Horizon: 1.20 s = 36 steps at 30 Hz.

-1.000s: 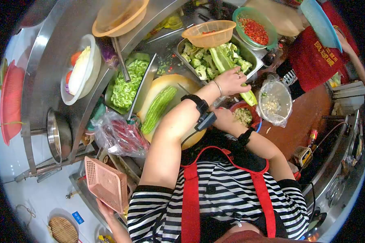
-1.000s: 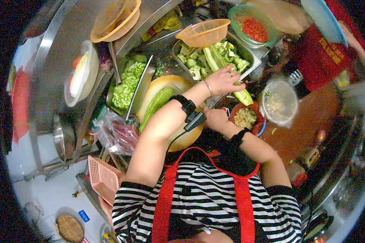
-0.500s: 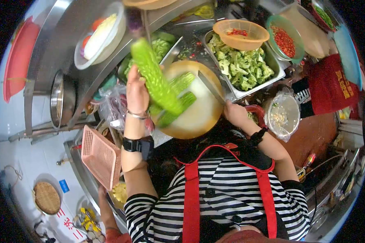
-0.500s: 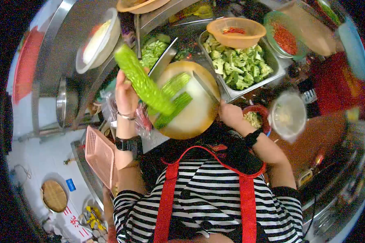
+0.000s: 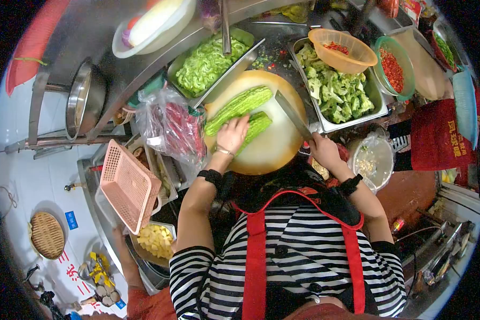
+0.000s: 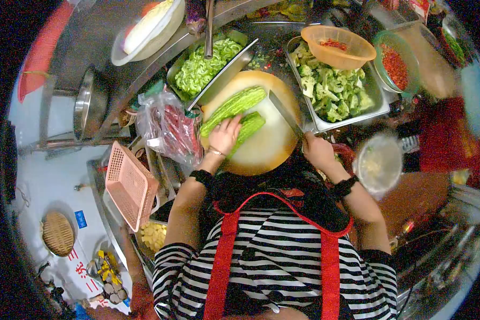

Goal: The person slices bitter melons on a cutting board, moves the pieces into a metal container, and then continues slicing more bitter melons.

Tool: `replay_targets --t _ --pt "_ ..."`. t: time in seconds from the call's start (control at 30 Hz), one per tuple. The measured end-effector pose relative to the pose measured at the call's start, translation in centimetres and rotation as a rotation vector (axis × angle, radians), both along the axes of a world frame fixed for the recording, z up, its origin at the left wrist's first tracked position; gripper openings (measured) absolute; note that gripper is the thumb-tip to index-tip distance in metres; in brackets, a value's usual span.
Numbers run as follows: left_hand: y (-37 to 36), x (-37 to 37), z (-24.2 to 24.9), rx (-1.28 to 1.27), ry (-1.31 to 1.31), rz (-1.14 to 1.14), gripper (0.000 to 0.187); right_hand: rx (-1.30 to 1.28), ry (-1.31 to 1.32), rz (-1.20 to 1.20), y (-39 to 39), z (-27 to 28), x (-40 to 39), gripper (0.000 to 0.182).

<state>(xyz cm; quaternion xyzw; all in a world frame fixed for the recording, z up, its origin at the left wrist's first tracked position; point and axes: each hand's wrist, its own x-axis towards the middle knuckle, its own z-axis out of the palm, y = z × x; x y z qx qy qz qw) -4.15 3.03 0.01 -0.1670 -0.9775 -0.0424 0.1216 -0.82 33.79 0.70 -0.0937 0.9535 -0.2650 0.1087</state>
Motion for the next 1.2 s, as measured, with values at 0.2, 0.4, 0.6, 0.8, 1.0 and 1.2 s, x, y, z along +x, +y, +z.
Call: replay_targets --t 0.2,0.4,0.6,0.8,1.0,1.2 --pt "1.3 1.1 2.2 -0.042 -0.084 -0.185 0.055 0.080 -0.014 0.105 0.1 0.8 1.4 0.020" --pt "0.9 1.3 -0.2 0.041 -0.121 -0.160 0.051 0.084 0.014 0.163 -0.9 1.0 1.8 0.020" --pt "2.9 3.0 1.0 0.028 -0.121 -0.088 0.040 0.143 0.088 0.151 -1.8 2.4 1.8 0.019" --pt "2.7 2.5 0.7 0.116 -0.048 -0.120 0.032 0.260 0.059 0.218 -2.5 0.8 0.8 0.016" --pt "2.7 2.5 0.3 0.121 -0.045 -0.110 0.028 0.212 0.063 0.202 -3.3 1.7 1.3 0.016" --pt "2.3 2.5 0.0 0.109 -0.014 -0.102 0.026 0.338 -0.005 0.252 -3.2 2.4 0.3 0.019"
